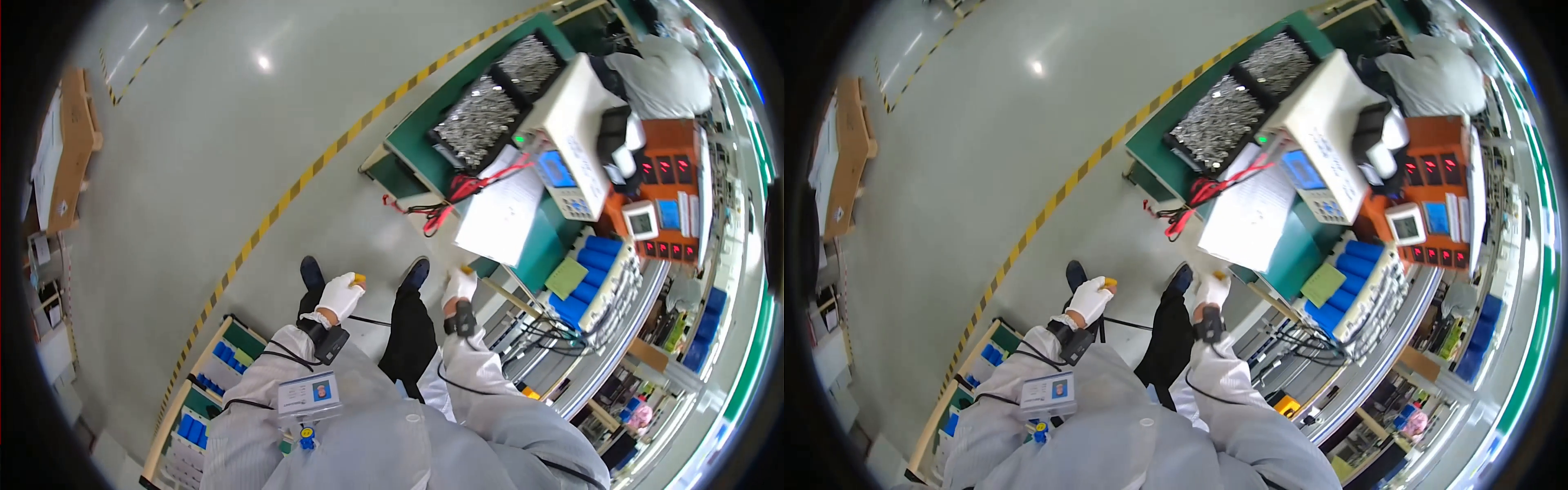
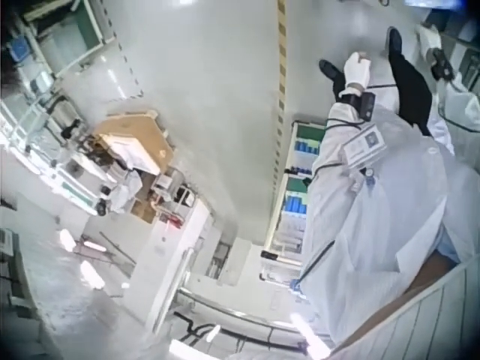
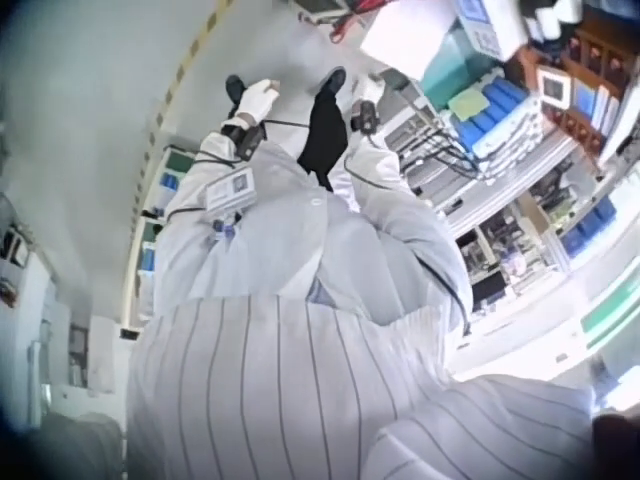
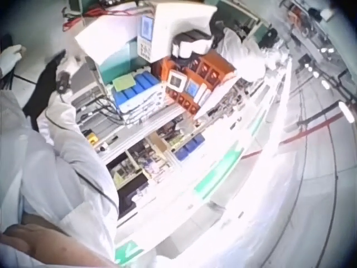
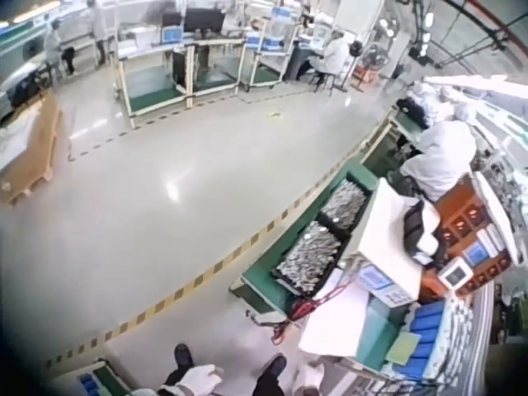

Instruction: The recorder is testing a battery pack using a diagnostic testing machine, connecting leads, and using a power screwdriver.

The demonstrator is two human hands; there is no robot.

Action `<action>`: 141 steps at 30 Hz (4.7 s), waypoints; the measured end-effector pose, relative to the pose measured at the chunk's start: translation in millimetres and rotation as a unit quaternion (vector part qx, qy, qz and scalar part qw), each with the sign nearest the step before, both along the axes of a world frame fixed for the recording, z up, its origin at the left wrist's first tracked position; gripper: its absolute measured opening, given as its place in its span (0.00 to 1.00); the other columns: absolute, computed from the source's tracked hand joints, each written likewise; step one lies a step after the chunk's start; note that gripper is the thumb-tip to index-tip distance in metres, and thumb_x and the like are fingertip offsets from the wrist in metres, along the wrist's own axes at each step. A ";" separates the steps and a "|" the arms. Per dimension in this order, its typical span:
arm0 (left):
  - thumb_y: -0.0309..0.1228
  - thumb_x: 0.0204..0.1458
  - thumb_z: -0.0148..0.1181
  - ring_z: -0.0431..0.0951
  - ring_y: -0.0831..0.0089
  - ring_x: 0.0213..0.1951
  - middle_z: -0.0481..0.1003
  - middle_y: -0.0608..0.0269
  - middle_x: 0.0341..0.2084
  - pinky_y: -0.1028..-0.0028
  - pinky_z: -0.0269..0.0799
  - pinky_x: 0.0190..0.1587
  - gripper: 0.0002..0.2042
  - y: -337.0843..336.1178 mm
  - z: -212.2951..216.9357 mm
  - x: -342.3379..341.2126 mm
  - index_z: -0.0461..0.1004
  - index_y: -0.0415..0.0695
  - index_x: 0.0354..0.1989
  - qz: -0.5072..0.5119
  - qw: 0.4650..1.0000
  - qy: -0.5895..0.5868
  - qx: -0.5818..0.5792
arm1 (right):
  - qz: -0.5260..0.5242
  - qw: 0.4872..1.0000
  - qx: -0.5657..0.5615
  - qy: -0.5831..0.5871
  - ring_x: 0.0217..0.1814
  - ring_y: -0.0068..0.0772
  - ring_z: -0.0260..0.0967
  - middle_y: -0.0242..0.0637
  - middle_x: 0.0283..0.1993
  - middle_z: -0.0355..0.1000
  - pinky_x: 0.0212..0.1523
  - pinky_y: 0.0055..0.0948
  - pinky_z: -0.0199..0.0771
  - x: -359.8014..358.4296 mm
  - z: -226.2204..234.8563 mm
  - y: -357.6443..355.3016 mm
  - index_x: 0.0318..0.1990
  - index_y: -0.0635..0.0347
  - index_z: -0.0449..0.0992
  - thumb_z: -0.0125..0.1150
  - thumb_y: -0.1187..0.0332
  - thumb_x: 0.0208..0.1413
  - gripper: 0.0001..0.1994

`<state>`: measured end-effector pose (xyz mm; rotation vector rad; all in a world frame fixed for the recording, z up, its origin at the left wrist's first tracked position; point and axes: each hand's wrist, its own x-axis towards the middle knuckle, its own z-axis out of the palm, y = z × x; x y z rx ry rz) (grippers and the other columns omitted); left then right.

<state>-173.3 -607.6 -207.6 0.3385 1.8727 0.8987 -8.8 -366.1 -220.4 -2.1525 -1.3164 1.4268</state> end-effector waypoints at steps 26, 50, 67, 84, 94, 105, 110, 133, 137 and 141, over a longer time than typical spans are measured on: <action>0.38 0.59 0.59 0.79 0.63 0.40 0.79 0.55 0.36 0.68 0.73 0.45 0.16 266.8 340.3 237.3 0.77 0.36 0.45 -0.506 0.736 -0.136 0.429 | -0.200 0.898 0.169 0.353 0.48 0.23 0.71 0.35 0.49 0.74 0.50 0.25 0.70 328.6 292.0 69.7 0.55 0.65 0.70 0.46 0.72 0.63 0.15; 0.40 0.50 0.66 0.75 0.53 0.23 0.74 0.49 0.19 0.61 0.67 0.27 0.16 278.2 239.7 237.9 0.73 0.38 0.25 -0.228 0.927 0.238 0.176 | -0.143 0.897 -0.021 0.417 0.30 0.20 0.67 0.27 0.30 0.70 0.32 0.21 0.68 350.9 282.3 126.3 0.53 0.60 0.73 0.43 0.62 0.66 0.17; 0.42 0.57 0.58 0.81 0.63 0.32 0.80 0.54 0.27 0.69 0.75 0.37 0.16 307.0 319.2 223.9 0.79 0.41 0.37 -0.484 0.860 0.073 0.146 | -0.163 0.931 0.128 0.299 0.47 0.27 0.70 0.38 0.49 0.73 0.51 0.25 0.68 323.2 287.5 163.2 0.57 0.66 0.69 0.48 0.67 0.64 0.18; 0.39 0.55 0.57 0.69 0.46 0.48 0.69 0.45 0.41 0.56 0.66 0.50 0.17 401.8 240.2 200.7 0.67 0.36 0.42 -0.228 0.777 0.537 0.237 | 0.240 0.915 0.241 -0.215 0.45 0.52 0.75 0.48 0.45 0.75 0.45 0.44 0.75 240.6 341.6 265.8 0.44 0.64 0.73 0.59 0.52 0.55 0.22; 0.41 0.61 0.52 0.72 0.43 0.44 0.72 0.40 0.41 0.57 0.68 0.47 0.19 439.4 225.7 192.3 0.68 0.33 0.45 -0.200 0.885 0.332 0.260 | 0.163 0.923 0.336 -0.092 0.59 0.61 0.64 0.57 0.61 0.63 0.59 0.42 0.66 222.2 273.7 287.9 0.67 0.67 0.53 0.58 0.59 0.58 0.35; 0.41 0.62 0.52 0.78 0.50 0.42 0.76 0.40 0.43 0.62 0.72 0.44 0.22 430.2 229.3 198.6 0.65 0.35 0.55 -0.194 0.929 0.207 0.237 | 0.107 0.968 0.218 0.057 0.63 0.59 0.63 0.58 0.64 0.62 0.62 0.39 0.64 233.5 270.6 265.4 0.72 0.61 0.44 0.55 0.62 0.61 0.36; 0.39 0.63 0.51 0.79 0.51 0.39 0.77 0.42 0.41 0.62 0.73 0.42 0.23 418.0 227.2 203.2 0.60 0.34 0.58 -0.192 0.938 0.152 0.245 | 0.124 0.973 0.191 0.027 0.63 0.59 0.63 0.58 0.65 0.61 0.62 0.39 0.64 236.5 274.0 259.4 0.72 0.61 0.44 0.54 0.62 0.61 0.36; 0.50 0.54 0.53 0.43 0.53 0.72 0.53 0.43 0.68 0.45 0.31 0.69 0.38 374.1 308.4 214.5 0.58 0.34 0.66 -0.544 0.644 0.512 0.161 | -0.232 0.563 0.245 -0.755 0.63 0.54 0.65 0.53 0.63 0.65 0.63 0.45 0.63 797.3 697.4 125.2 0.62 0.57 0.66 0.46 0.48 0.61 0.29; 0.53 0.52 0.56 0.47 0.50 0.71 0.56 0.43 0.67 0.46 0.36 0.69 0.39 350.6 307.7 215.4 0.60 0.34 0.65 -0.564 0.612 0.510 0.218 | -0.135 0.760 0.177 -0.611 0.57 0.61 0.67 0.60 0.52 0.72 0.56 0.45 0.67 908.0 687.2 95.1 0.57 0.61 0.72 0.36 0.41 0.65 0.32; 0.50 0.50 0.59 0.59 0.53 0.66 0.67 0.45 0.60 0.49 0.45 0.67 0.33 338.9 309.4 207.9 0.69 0.37 0.58 -0.547 0.608 0.505 0.275 | -0.099 0.767 0.200 -0.602 0.55 0.63 0.68 0.61 0.48 0.73 0.54 0.45 0.67 919.5 673.7 99.9 0.53 0.64 0.74 0.38 0.42 0.65 0.32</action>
